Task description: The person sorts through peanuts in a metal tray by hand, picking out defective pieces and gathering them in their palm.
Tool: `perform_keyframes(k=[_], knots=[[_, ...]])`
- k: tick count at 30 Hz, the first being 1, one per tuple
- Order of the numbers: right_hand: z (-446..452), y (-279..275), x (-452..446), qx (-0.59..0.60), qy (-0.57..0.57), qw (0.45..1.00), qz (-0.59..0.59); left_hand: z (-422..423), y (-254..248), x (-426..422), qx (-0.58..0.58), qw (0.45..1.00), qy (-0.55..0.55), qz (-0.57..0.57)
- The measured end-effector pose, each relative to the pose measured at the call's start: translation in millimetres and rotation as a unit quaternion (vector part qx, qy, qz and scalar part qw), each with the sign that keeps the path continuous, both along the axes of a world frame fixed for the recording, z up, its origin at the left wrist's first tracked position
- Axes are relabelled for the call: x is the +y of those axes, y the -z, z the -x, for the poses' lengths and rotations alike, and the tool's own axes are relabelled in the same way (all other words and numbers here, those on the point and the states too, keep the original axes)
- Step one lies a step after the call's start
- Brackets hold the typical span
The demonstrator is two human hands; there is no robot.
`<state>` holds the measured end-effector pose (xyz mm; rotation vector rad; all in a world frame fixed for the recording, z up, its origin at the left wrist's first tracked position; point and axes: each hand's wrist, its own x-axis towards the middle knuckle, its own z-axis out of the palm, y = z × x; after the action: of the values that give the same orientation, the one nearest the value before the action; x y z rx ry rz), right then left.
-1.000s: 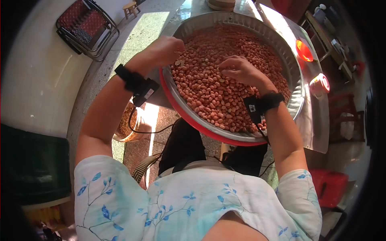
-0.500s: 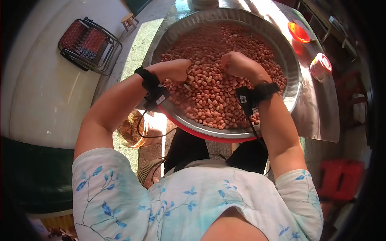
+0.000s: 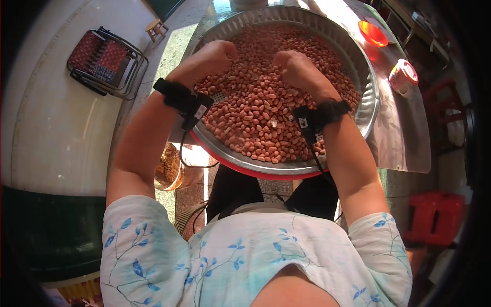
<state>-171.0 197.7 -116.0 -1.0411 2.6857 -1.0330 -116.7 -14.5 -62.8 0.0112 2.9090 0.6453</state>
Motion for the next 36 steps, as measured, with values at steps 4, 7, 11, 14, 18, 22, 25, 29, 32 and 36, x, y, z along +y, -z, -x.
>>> perform_keyframes(k=[4,7,11,14,18,22,25,29,32,36], knots=[[-6.5,12.5,-17.0,0.136,-0.076,0.987,0.046,-5.5,34.2,12.6,-0.017,0.991,0.038,0.128],[-15.2,27.5,-35.5,0.125,-0.089,0.988,0.014,2.4,56.1,12.2,0.012,0.977,0.038,0.21],[-12.7,24.4,-36.4,0.075,-0.083,0.993,-0.042,4.4,45.2,2.9,-0.023,0.986,-0.001,0.166],[-13.0,11.0,-29.2,-0.01,-0.03,0.997,0.071,1.3,25.4,-12.2,-0.001,0.996,-0.019,0.089],[-4.0,8.4,-30.4,-0.157,0.018,0.953,0.257,5.9,15.9,-14.8,0.053,0.994,-0.015,0.09],[-12.3,7.2,-34.1,-0.577,0.045,0.704,0.411,10.7,10.6,16.9,0.176,0.982,0.063,-0.032],[-13.0,10.6,-34.4,-0.622,0.02,0.657,0.425,12.7,7.6,26.8,0.152,0.968,0.067,-0.189],[-11.1,9.3,-31.2,-0.537,0.024,0.759,0.368,14.7,26.0,-0.4,0.102,0.986,0.09,0.095],[-9.4,10.8,-32.6,-0.394,0.034,0.874,0.282,9.6,62.9,-17.0,0.044,0.977,0.102,0.184],[-10.5,11.7,-32.2,-0.198,0.008,0.969,0.146,4.6,40.8,-4.2,0.042,0.973,0.124,0.19]])
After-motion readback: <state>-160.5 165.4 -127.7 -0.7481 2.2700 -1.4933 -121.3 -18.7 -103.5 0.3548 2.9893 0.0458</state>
